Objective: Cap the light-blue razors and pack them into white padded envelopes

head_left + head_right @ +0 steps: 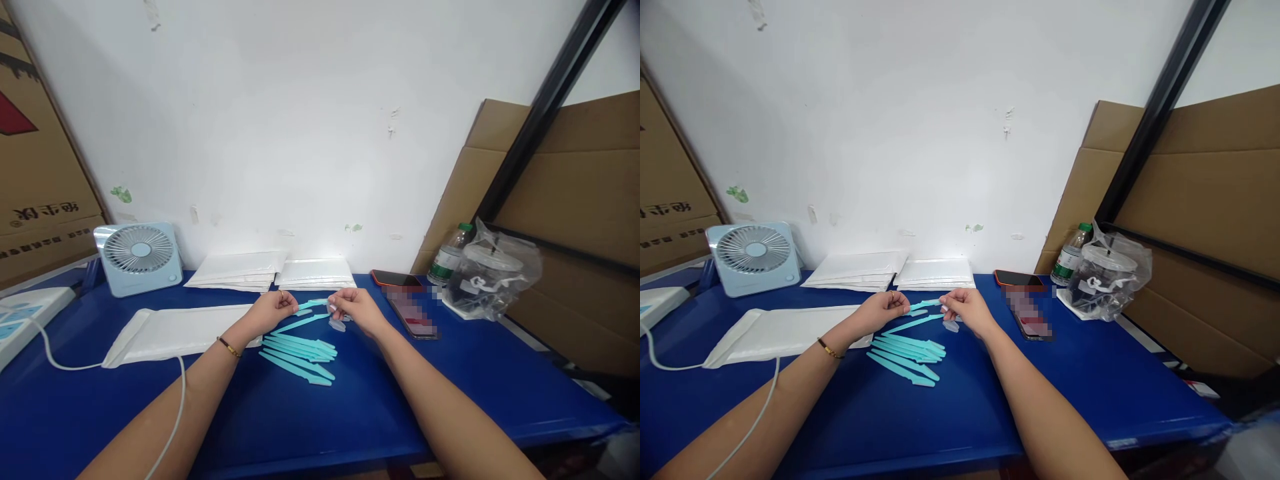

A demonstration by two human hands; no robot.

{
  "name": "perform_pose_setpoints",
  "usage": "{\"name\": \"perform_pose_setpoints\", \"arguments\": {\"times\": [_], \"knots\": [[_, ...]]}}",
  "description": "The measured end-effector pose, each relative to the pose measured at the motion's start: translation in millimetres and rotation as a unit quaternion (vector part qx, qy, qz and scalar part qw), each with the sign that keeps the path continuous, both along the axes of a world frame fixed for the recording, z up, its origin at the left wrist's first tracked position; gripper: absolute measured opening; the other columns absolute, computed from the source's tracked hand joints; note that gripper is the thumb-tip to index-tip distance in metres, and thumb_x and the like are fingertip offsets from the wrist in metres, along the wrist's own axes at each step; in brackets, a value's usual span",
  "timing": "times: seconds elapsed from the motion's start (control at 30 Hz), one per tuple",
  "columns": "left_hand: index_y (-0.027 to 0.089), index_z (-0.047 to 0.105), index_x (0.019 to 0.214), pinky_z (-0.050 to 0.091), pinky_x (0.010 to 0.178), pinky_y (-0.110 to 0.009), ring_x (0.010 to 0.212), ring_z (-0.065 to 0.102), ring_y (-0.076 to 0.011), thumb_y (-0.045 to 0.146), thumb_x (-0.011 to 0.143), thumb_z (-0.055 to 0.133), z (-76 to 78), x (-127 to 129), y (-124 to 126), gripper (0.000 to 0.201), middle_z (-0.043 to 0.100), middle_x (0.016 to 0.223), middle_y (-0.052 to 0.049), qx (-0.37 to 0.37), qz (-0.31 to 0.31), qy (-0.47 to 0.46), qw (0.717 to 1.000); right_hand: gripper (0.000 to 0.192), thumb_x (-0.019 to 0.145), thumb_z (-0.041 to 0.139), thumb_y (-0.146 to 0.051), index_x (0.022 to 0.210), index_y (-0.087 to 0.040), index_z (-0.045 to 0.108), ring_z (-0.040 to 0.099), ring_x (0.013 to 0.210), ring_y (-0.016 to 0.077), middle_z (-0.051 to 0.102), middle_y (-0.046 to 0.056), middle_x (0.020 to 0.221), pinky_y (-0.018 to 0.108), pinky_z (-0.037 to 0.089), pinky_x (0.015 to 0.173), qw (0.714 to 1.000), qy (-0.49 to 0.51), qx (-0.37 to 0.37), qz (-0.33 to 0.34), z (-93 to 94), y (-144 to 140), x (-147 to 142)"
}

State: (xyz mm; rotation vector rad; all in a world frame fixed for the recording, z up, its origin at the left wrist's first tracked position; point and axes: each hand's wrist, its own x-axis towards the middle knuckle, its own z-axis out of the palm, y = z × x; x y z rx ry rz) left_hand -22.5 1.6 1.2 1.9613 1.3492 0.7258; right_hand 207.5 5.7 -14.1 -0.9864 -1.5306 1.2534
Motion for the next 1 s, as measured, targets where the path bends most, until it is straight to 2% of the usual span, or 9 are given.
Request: {"name": "perform_pose_setpoints", "arguments": {"times": [0.07,0.13,0.2,0.27,0.4,0.5,0.67,0.9,1.0], "knots": [[0.017,0.061,0.075,0.035,0.054,-0.023,0.058,0.048,-0.0125,0.05,0.07,0.055,-2.1,1,1,0.034,0.055,0.061,0.002,0.006,-0.006,0.006,1.0,0.034,0.07,0.065,-0.047,0.073,-0.013,0.063,0.057,0.049,0.0112,0.064,0.004,0.061,0.023,0.045,0.05,0.999,-0.029,0.004,0.016,-1.2,0,-5],[0.017,0.061,0.077,0.036,0.055,-0.023,0.06,0.051,-0.0136,0.047,0.072,0.053,-4.9,0,2,0.032,0.058,0.065,0.0,0.021,0.0,0.026,0.999,0.033,0.073,0.061,-0.046,0.077,-0.013,0.064,0.056,0.048,0.0112,0.063,0.003,0.059,0.024,0.044,0.051,0.995,-0.098,0.032,-0.003,-0.9,0,-5],[0.019,0.062,0.082,0.038,0.058,-0.025,0.066,0.054,-0.0153,0.044,0.073,0.052,-7.4,-2,3,0.029,0.061,0.072,-0.001,0.052,0.024,0.061,0.996,0.028,0.074,0.061,-0.042,0.081,-0.015,0.067,0.055,0.05,0.0113,0.062,0.002,0.058,0.023,0.042,0.052,0.974,-0.198,0.091,-0.059,1.3,1,-1],[0.021,0.062,0.086,0.038,0.062,-0.026,0.074,0.055,-0.0173,0.041,0.072,0.053,-8.4,-4,3,0.027,0.063,0.081,-0.002,0.094,0.045,0.106,0.989,0.021,0.072,0.062,-0.036,0.078,-0.017,0.068,0.054,0.053,0.0113,0.062,0.001,0.06,0.023,0.039,0.053,0.941,-0.287,0.152,-0.097,4.4,1,7],[0.024,0.065,0.081,0.037,0.068,-0.028,0.081,0.056,-0.0196,0.045,0.068,0.058,-6.8,-1,-1,0.026,0.063,0.085,-0.003,0.127,0.018,0.191,0.973,0.009,0.066,0.066,-0.028,0.068,-0.019,0.069,0.053,0.057,0.0112,0.065,0.0,0.067,0.021,0.036,0.051,0.909,-0.381,0.171,-0.02,5.7,-2,20],[0.024,0.066,0.073,0.035,0.068,-0.028,0.079,0.057,-0.0192,0.042,0.067,0.062,-6.5,2,-3,0.02,0.064,0.08,-0.001,0.122,-0.015,0.222,0.967,0.008,0.062,0.07,-0.024,0.069,-0.02,0.07,0.056,0.063,0.013,0.065,0.001,0.071,0.021,0.037,0.053,0.894,-0.412,0.174,0.014,1.6,-2,21],[0.024,0.065,0.069,0.032,0.061,-0.025,0.068,0.056,-0.0156,0.037,0.069,0.06,-9.5,0,-1,0.014,0.065,0.069,0.002,0.093,-0.026,0.216,0.972,0.008,0.065,0.069,-0.027,0.07,-0.021,0.071,0.056,0.064,0.0139,0.065,0.002,0.072,0.022,0.036,0.056,0.885,-0.429,0.178,-0.021,-4.3,3,22],[0.024,0.065,0.067,0.029,0.058,-0.024,0.065,0.055,-0.015,0.036,0.068,0.06,-9.8,-2,0,0.013,0.065,0.065,0.002,0.092,-0.019,0.219,0.971,0.01,0.064,0.071,-0.03,0.068,-0.02,0.071,0.055,0.063,0.0134,0.065,0.002,0.07,0.022,0.035,0.054,0.891,-0.419,0.17,-0.036,-6.8,7,24],[0.024,0.065,0.066,0.029,0.059,-0.024,0.064,0.056,-0.0152,0.036,0.068,0.06,-10.4,-2,1,0.013,0.065,0.064,0.002,0.095,-0.02,0.216,0.972,0.014,0.063,0.072,-0.033,0.069,-0.021,0.072,0.052,0.056,0.0119,0.064,0.0,0.063,0.021,0.034,0.05,0.904,-0.397,0.16,-0.014,-7.8,5,18]]}}
